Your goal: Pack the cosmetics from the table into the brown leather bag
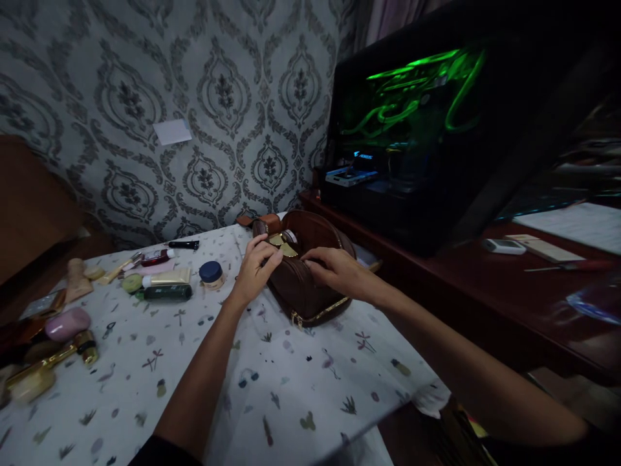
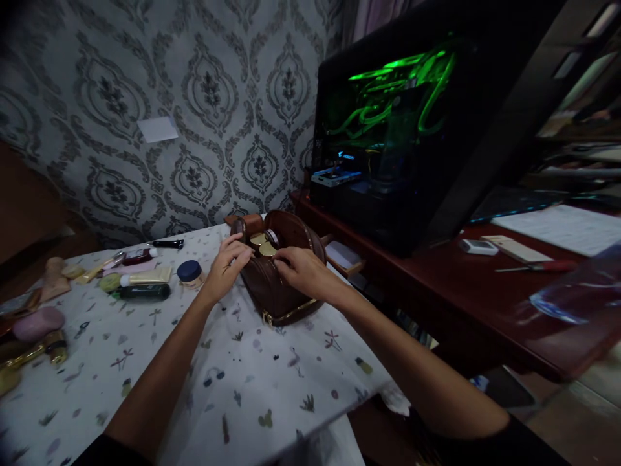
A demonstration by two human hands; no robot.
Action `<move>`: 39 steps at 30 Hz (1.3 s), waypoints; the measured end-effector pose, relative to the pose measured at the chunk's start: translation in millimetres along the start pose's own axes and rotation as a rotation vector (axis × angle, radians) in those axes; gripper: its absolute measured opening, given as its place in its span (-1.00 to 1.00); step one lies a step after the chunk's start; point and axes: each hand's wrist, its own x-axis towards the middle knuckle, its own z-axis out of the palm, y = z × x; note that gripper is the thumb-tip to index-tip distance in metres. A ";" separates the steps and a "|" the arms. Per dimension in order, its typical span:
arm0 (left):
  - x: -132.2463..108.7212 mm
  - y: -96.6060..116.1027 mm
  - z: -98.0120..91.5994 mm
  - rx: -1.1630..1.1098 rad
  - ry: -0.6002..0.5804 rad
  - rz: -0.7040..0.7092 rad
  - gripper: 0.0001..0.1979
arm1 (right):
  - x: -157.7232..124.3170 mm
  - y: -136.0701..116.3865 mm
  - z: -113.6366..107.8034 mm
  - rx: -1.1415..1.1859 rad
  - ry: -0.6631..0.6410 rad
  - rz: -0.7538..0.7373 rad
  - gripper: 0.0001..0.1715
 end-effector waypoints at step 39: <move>-62.8 -9.4 -22.4 0.270 -0.141 -0.010 -0.48 | -32.2 -21.4 89.5 -0.193 0.675 -0.518 -0.81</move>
